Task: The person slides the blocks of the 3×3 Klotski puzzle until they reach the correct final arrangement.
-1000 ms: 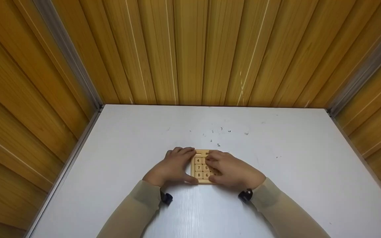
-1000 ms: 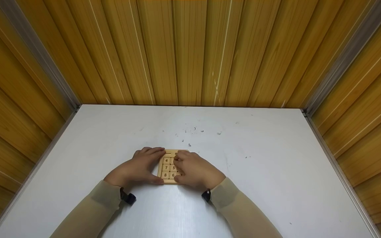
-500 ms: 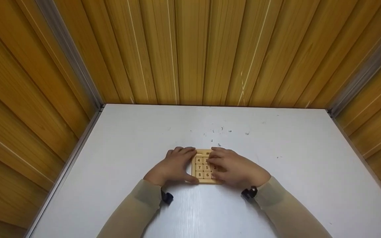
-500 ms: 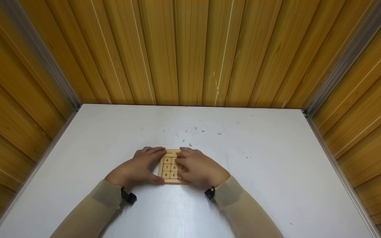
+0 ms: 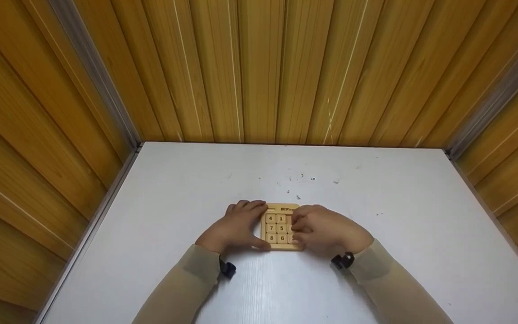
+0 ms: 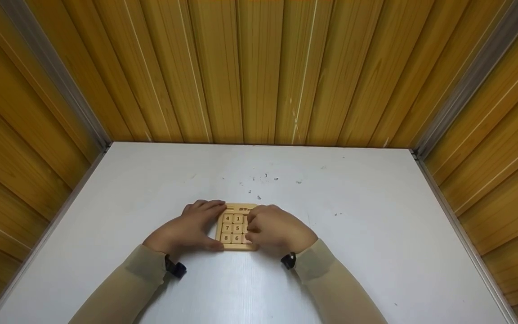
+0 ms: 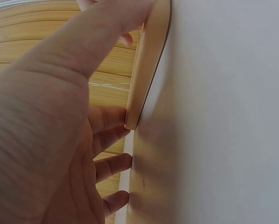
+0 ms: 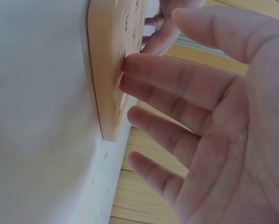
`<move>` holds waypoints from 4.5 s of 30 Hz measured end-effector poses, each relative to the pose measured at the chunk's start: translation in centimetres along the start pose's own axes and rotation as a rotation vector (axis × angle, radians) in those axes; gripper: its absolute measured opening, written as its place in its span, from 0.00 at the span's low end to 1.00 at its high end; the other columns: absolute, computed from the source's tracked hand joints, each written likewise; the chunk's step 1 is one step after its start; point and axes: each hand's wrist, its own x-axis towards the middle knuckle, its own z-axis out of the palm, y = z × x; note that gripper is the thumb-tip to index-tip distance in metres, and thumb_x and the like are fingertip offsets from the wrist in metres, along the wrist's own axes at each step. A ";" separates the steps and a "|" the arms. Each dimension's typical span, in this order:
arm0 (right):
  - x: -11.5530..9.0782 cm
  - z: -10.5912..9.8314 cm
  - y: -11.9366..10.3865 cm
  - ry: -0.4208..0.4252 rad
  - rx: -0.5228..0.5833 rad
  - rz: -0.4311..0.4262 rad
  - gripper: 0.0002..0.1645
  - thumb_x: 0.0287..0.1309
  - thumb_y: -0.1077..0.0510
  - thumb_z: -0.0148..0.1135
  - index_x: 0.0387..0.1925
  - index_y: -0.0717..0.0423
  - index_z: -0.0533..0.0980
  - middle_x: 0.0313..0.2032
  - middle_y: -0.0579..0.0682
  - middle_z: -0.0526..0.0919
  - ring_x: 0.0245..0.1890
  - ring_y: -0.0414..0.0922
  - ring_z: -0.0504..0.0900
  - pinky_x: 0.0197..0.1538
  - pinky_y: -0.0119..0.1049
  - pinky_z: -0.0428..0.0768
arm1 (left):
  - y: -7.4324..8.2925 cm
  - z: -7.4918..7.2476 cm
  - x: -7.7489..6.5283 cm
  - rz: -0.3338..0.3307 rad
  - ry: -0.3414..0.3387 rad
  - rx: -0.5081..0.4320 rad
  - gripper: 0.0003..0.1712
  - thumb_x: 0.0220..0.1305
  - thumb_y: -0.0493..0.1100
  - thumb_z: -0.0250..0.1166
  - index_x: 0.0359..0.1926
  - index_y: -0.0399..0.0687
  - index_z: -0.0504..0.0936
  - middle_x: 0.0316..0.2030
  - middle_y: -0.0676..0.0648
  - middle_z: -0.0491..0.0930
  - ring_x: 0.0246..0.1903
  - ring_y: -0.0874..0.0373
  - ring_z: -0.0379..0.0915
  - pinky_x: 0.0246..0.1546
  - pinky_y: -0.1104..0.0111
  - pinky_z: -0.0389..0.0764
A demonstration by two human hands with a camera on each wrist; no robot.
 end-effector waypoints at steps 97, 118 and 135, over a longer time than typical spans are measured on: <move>-2.4 1.6 -0.7 -0.002 -0.169 0.119 0.36 0.79 0.39 0.66 0.77 0.52 0.80 0.76 0.50 0.80 0.83 0.53 0.72 0.88 0.55 0.69 | -0.3 0.3 0.2 0.024 0.007 0.004 0.71 0.54 0.74 0.84 0.90 0.55 0.62 0.90 0.54 0.61 0.87 0.47 0.56 0.89 0.44 0.57; -4.8 2.7 -3.1 -0.019 -0.278 -0.005 0.37 0.78 0.38 0.68 0.76 0.53 0.81 0.75 0.50 0.82 0.84 0.55 0.72 0.86 0.56 0.71 | -0.3 0.2 0.0 0.009 0.013 -0.001 0.72 0.52 0.74 0.85 0.91 0.57 0.62 0.90 0.54 0.60 0.87 0.46 0.55 0.90 0.44 0.57; -4.5 2.9 -2.8 0.043 -0.307 -0.011 0.29 0.78 0.42 0.68 0.71 0.51 0.85 0.70 0.47 0.85 0.84 0.55 0.73 0.85 0.56 0.72 | -0.1 -0.2 -0.2 0.023 0.014 0.004 0.71 0.54 0.73 0.85 0.91 0.55 0.62 0.90 0.53 0.62 0.87 0.46 0.57 0.90 0.44 0.56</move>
